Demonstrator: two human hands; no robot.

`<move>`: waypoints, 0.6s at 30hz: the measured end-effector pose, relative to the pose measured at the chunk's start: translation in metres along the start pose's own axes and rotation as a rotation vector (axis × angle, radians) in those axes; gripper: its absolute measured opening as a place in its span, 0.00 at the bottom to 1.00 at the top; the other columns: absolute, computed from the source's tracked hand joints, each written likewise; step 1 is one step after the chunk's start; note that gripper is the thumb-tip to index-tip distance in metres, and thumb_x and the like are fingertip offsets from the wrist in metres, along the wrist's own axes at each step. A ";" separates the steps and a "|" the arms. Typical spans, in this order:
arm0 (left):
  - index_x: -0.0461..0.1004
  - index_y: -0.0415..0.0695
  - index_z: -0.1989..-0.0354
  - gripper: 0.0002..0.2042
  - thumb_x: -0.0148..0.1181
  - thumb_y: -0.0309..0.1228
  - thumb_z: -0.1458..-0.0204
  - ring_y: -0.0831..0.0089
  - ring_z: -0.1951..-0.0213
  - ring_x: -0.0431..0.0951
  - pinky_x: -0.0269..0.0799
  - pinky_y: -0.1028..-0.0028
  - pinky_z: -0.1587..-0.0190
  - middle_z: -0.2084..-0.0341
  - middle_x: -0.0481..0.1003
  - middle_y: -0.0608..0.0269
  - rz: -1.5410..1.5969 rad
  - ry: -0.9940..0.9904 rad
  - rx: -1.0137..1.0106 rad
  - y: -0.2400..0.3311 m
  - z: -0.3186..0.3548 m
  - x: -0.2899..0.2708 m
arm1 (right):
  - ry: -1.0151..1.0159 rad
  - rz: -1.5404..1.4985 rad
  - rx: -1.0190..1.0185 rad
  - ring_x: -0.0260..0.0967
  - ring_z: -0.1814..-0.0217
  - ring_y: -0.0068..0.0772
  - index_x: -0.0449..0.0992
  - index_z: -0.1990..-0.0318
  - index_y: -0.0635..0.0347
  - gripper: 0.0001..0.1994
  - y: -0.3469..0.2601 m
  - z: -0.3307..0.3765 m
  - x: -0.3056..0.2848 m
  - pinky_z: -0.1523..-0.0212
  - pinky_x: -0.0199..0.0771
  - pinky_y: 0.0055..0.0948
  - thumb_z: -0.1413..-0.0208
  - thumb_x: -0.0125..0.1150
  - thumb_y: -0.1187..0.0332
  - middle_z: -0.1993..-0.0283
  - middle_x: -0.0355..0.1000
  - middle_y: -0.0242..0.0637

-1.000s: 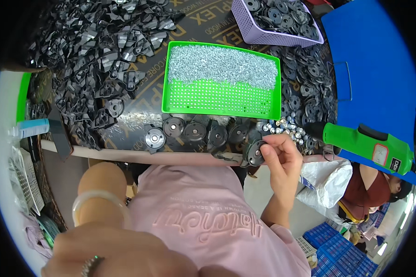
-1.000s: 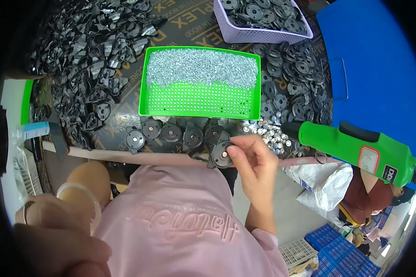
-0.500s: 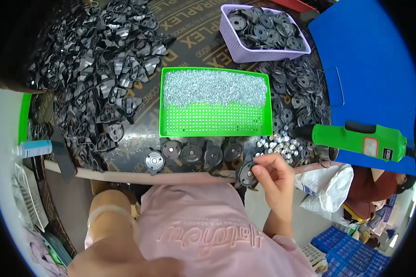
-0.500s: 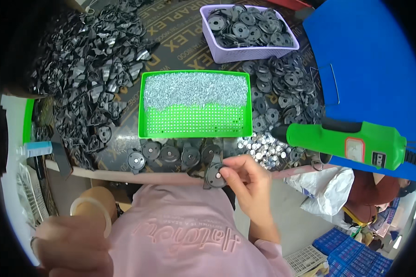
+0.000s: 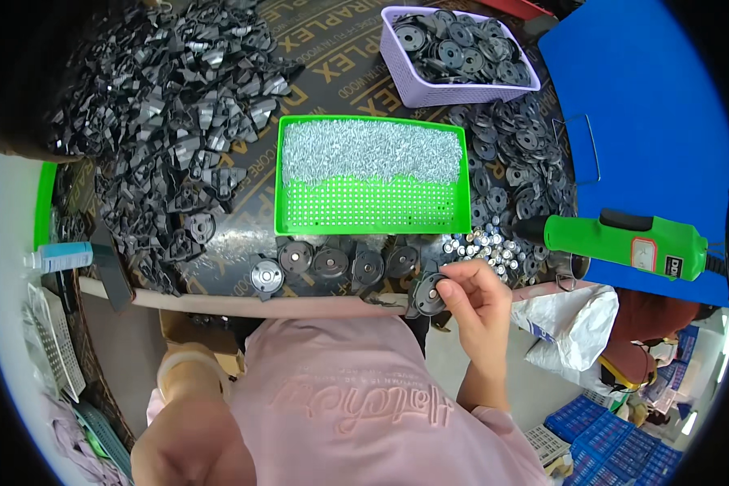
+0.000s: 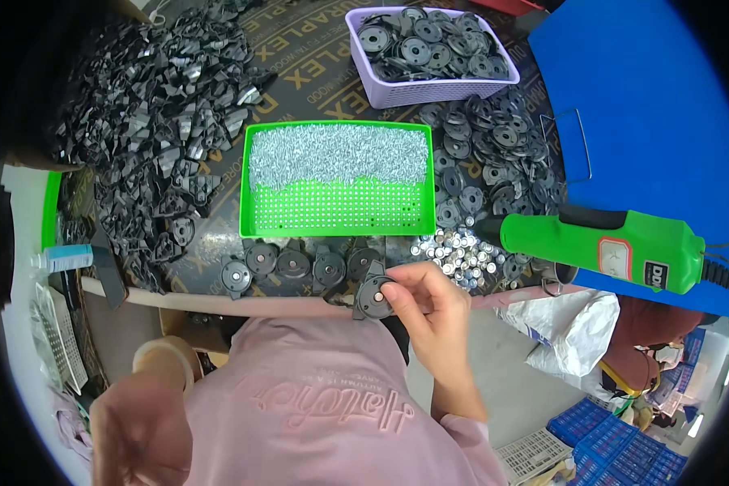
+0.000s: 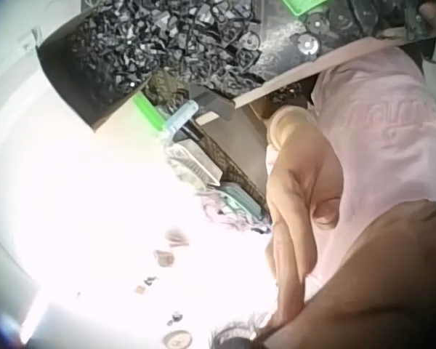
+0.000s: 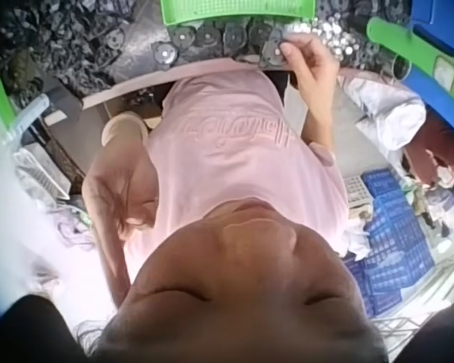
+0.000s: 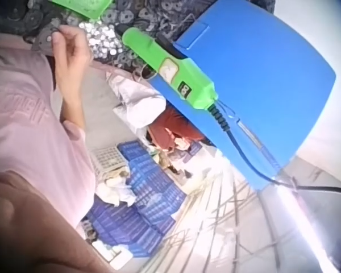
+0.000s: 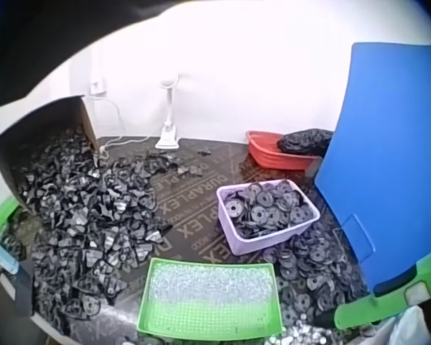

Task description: The person is assembling small mechanical components by placing tiny metal pieces into a circular frame and securing them with an electric screwdriver.

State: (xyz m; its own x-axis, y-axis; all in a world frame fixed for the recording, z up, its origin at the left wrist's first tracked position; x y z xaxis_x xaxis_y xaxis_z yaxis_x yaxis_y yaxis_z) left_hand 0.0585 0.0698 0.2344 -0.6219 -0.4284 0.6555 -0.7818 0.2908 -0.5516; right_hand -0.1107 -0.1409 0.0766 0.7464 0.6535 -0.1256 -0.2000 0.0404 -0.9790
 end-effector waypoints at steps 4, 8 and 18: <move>0.69 0.38 0.55 0.14 0.60 0.35 0.43 0.65 0.67 0.76 0.72 0.70 0.67 0.61 0.75 0.49 0.046 -0.553 -0.873 0.004 0.008 -0.049 | 0.037 0.020 0.009 0.75 0.66 0.15 0.76 0.57 0.68 0.07 0.002 0.001 -0.004 0.67 0.74 0.16 0.41 0.65 0.77 0.67 0.78 0.31; 0.51 0.34 0.34 0.33 0.63 0.27 0.45 0.61 0.54 0.78 0.81 0.68 0.57 0.49 0.71 0.42 0.020 -0.850 -2.275 0.034 0.119 -0.061 | 0.000 0.078 -0.064 0.76 0.68 0.17 0.72 0.57 0.67 0.11 -0.012 -0.004 0.010 0.69 0.75 0.17 0.44 0.68 0.76 0.68 0.79 0.36; 0.68 0.35 0.46 0.17 0.57 0.15 0.44 0.81 0.59 0.76 0.79 0.79 0.60 0.58 0.75 0.62 0.197 -0.557 -2.797 0.081 0.166 -0.065 | -0.124 0.335 -0.268 0.79 0.70 0.27 0.70 0.63 0.64 0.15 -0.030 -0.005 0.038 0.73 0.80 0.25 0.50 0.74 0.73 0.69 0.76 0.36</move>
State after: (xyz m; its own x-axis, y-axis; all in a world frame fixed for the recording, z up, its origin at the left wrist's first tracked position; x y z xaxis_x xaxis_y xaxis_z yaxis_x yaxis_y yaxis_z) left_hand 0.0434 -0.0205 0.0616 -0.8804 -0.2116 0.4244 0.4588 -0.1532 0.8752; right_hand -0.0735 -0.1212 0.1001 0.5832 0.6837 -0.4388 -0.2340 -0.3759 -0.8966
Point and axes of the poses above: each hand's wrist, its own z-axis away from the middle knuckle, its own x-axis out of the palm, y = z × x, the point moved 6 cm from there along -z, towards the middle knuckle
